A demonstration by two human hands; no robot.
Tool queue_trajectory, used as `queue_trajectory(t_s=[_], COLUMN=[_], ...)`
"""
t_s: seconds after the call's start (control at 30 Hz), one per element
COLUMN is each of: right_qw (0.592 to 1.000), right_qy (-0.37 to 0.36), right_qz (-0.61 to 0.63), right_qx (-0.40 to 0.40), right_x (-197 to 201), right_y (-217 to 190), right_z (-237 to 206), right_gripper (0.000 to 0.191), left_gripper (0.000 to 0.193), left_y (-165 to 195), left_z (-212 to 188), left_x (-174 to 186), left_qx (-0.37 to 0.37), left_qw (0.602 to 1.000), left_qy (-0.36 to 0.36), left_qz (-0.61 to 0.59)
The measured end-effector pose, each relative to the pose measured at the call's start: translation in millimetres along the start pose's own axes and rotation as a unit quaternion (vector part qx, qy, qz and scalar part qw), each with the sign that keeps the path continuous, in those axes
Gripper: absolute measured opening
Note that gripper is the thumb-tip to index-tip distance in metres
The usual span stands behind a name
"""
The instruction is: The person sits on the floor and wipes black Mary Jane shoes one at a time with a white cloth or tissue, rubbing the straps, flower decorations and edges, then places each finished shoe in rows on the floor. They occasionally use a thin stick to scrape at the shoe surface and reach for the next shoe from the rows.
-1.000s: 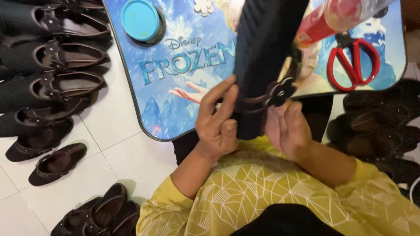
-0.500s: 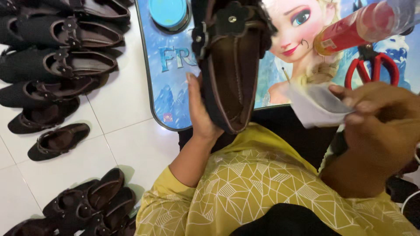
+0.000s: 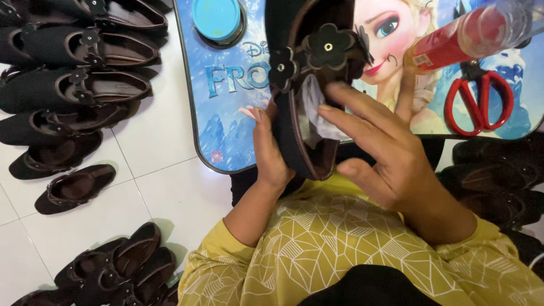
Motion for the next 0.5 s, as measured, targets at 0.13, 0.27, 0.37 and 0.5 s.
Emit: queue_trajectory(t_s=[0.13, 0.27, 0.37, 0.5], right_qw=[0.999, 0.999, 0.997, 0.997], right_qy=[0.039, -0.033, 0.003, 0.052], right_qz=[-0.012, -0.028, -0.068, 0.056], right_qx=[-0.02, 0.03, 0.042, -0.033], right_x=[-1, -14, -23, -19], right_y=[-5, 5, 29, 73], right_z=[-16, -23, -23, -23], right_gripper=[0.08, 0.086, 0.078, 0.056], left_gripper=[0.061, 0.066, 0.074, 0.081], left_y=[7, 13, 15, 27], left_z=[0, -5, -10, -18], left_x=[5, -4, -21, -43], left_qx=[-0.125, -0.204, -0.189, -0.221], left_qw=[0.976, 0.891, 0.918, 0.888], left_qy=[-0.008, -0.01, -0.068, -0.143], left_qz=[0.178, 0.405, 0.342, 0.377])
Point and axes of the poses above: each hand's wrist, its own z-axis towards the middle knuckle, its own x-axis out of the back of the hand, y = z × x, the point moved 3 cm from there along z, towards the middle knuckle, and after that the axes turned 15 degrees about z, right-handed, at the moved point
